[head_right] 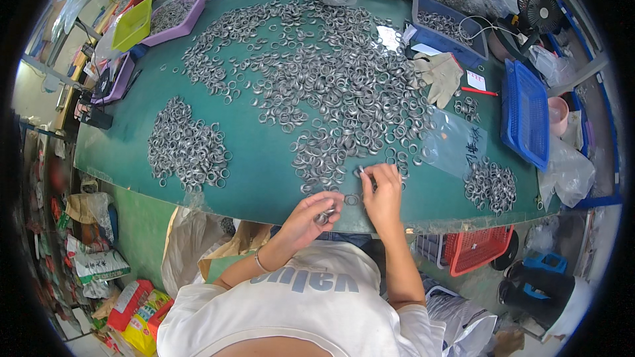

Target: The person sorts small metal rings and crescent-shaped components by hand on a green workbench, occasionally gathering them into a brown paper bag.

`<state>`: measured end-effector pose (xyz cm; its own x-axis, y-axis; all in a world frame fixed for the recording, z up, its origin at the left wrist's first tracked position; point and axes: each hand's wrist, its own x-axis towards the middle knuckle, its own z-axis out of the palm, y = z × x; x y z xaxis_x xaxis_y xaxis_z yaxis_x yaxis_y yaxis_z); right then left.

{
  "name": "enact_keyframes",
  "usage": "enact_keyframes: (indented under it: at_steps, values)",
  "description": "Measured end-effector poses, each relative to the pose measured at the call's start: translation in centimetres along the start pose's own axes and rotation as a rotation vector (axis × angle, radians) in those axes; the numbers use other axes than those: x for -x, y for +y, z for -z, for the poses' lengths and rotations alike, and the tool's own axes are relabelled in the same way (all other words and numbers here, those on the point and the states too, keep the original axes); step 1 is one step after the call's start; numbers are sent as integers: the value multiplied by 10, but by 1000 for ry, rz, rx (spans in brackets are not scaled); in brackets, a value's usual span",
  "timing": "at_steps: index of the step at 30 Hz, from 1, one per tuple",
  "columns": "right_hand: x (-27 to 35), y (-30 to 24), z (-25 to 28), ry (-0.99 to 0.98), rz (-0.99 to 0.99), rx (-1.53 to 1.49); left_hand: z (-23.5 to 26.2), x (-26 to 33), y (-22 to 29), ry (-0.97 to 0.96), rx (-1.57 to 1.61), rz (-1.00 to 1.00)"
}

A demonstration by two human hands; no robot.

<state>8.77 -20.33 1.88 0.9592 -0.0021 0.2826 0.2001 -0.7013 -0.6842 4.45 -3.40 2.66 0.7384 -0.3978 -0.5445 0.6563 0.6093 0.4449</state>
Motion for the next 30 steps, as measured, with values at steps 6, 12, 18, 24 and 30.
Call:
enact_keyframes:
  at_steps: [6, 12, 18, 24, 30]
  values:
    - [9, -10, 12, -30, -24, -246, 21, -4, 4, -300, 62, 103]
    - [14, -37, 22, -457, -124, -498, 4, -1, -3, 52, -93, -44]
    - [-1, -32, 11, -148, -73, -258, 26, -2, -4, -21, -187, 26]
    - [-22, 9, -18, 9, 141, 298, 1, 7, 5, 0, -123, -13]
    - [-8, 2, -8, -97, -71, -174, 19, 2, 0, -96, -85, -13]
